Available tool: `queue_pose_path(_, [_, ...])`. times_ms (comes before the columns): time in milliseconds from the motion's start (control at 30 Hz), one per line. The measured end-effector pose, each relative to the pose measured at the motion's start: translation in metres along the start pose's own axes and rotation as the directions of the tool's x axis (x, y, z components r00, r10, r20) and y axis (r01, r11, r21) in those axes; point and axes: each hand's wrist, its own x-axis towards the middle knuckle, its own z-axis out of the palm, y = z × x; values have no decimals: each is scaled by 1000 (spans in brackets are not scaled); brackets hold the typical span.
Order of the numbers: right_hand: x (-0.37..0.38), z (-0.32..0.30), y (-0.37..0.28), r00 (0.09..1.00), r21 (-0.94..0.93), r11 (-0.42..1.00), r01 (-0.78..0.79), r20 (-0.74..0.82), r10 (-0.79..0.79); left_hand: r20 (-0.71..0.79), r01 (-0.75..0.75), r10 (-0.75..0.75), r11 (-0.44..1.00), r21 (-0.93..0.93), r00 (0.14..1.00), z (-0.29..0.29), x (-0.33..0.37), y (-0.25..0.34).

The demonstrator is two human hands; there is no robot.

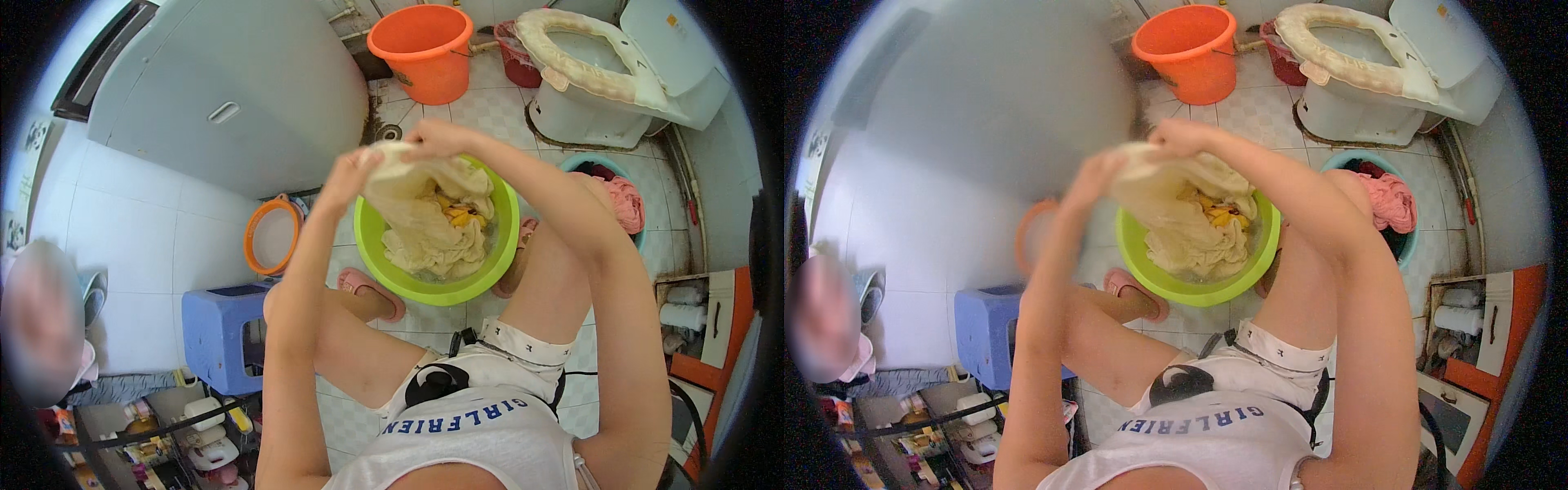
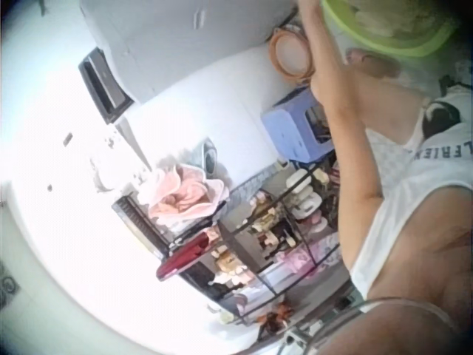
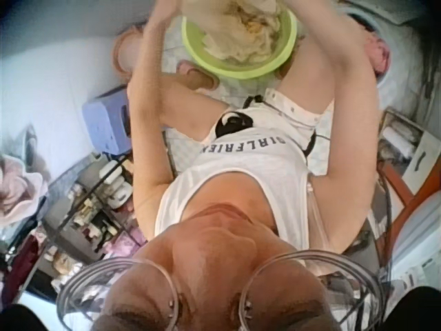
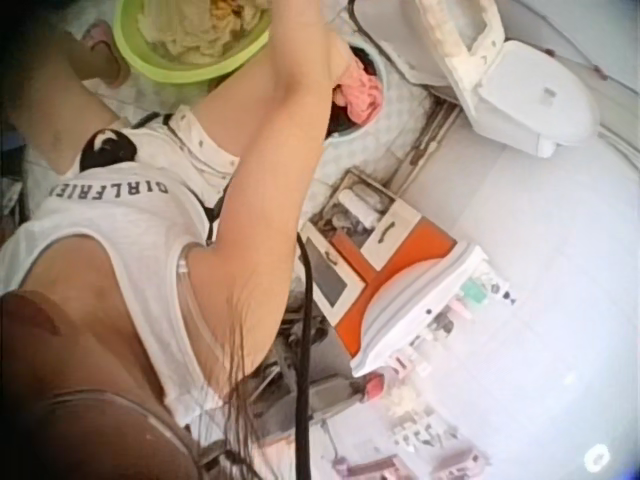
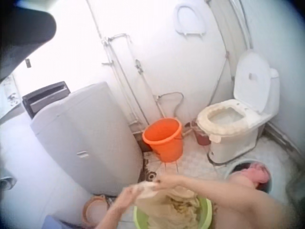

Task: The person hand-washes several pieces of clothing in a green basin filled with soapy water. They scrub and wring a pink cloth, then a white cloth, and finally a yellow cloth with a cartoon face, transferring the pink cloth to a blue basin.

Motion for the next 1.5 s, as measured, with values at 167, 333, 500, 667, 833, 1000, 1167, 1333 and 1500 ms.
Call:
queue_pose_path(167, [-4, 50, 48, 999, -45, 999, 26, 23, -25, 254, -94, 12, 945, 315, 967, 31, 26, -49])
queue_pose_path(333, [10, 44, 12, 998, -54, 997, 49, -22, -51, 251, -32, 2, 993, 116, 968, 42, 28, -43])
queue_pose_path(500, [12, 24, -2, 972, 301, 945, -129, 228, 60, 108, -21, -24, 918, 396, 994, 20, 19, -20])
queue_pose_path(667, [-5, 50, 28, 968, 315, 947, 55, 214, -127, 85, 17, -19, 1000, 16, 996, -3, -4, 4])
queue_pose_path(833, [-1, 55, 45, 939, -61, 953, 296, -163, -302, 68, 100, -88, 977, -188, 994, -12, -13, 5])
queue_pose_path(1000, [8, 18, 8, 977, 214, 972, 98, -207, -54, 210, 23, -59, 986, 168, 976, -18, -16, 15])
queue_pose_path(1167, [23, 27, -35, 960, 152, 960, 236, -188, -207, 181, -73, 95, 990, -123, 979, 15, -1, -11])
queue_pose_path(1333, [21, 24, -41, 997, 227, 971, 76, -34, -70, 108, 63, -70, 996, 66, 992, 13, -7, -4])
queue_pose_path(1500, [7, 44, -23, 950, 226, 970, 85, 275, -147, 59, 92, -88, 994, -60, 994, 1, -19, 9])
